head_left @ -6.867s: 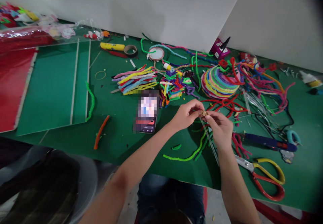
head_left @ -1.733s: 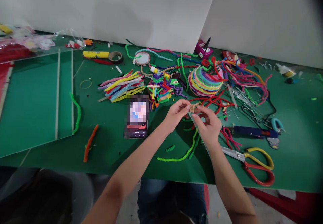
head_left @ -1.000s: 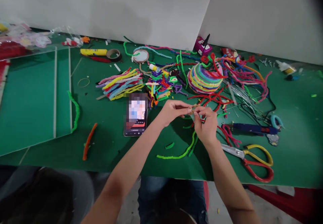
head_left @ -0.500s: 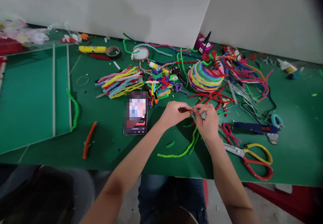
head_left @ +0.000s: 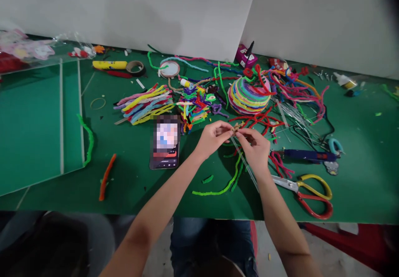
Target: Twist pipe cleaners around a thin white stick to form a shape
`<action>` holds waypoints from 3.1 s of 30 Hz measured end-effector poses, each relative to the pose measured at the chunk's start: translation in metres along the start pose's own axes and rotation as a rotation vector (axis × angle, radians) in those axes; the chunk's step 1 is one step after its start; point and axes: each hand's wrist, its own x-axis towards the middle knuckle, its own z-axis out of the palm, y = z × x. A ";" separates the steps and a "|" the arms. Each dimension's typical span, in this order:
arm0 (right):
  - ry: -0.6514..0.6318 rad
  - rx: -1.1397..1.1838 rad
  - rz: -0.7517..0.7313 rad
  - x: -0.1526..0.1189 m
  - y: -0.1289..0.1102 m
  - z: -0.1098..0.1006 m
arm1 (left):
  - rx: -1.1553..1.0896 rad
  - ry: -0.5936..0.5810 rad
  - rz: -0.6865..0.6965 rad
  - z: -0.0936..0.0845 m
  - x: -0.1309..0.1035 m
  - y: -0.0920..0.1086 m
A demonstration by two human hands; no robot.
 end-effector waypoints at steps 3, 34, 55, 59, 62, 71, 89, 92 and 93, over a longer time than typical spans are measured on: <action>-0.010 0.025 0.012 0.000 0.001 0.000 | 0.125 -0.020 0.061 -0.002 0.001 -0.003; -0.107 -0.218 -0.078 0.001 0.005 0.001 | 0.472 0.091 0.289 0.001 -0.006 -0.004; -0.209 -0.557 -0.665 0.008 0.011 -0.020 | 0.092 -0.314 -0.160 -0.018 0.004 0.005; -0.137 -0.601 -0.567 0.007 0.006 -0.014 | 0.358 -0.132 0.154 -0.004 -0.001 -0.003; -0.100 -0.521 -0.454 0.004 0.002 -0.007 | 0.578 0.033 0.417 0.006 -0.006 -0.009; -0.236 0.153 0.133 -0.003 0.001 0.003 | 0.911 0.064 0.865 0.001 -0.008 -0.015; -0.044 -0.252 -0.392 0.002 0.004 -0.005 | 0.250 0.001 0.108 0.000 -0.006 0.001; -0.171 -0.264 -0.449 0.005 0.008 -0.010 | 0.188 -0.205 -0.042 -0.009 -0.002 0.007; -0.205 -0.262 -0.472 0.006 0.008 -0.011 | 0.174 -0.260 -0.076 -0.012 -0.001 0.009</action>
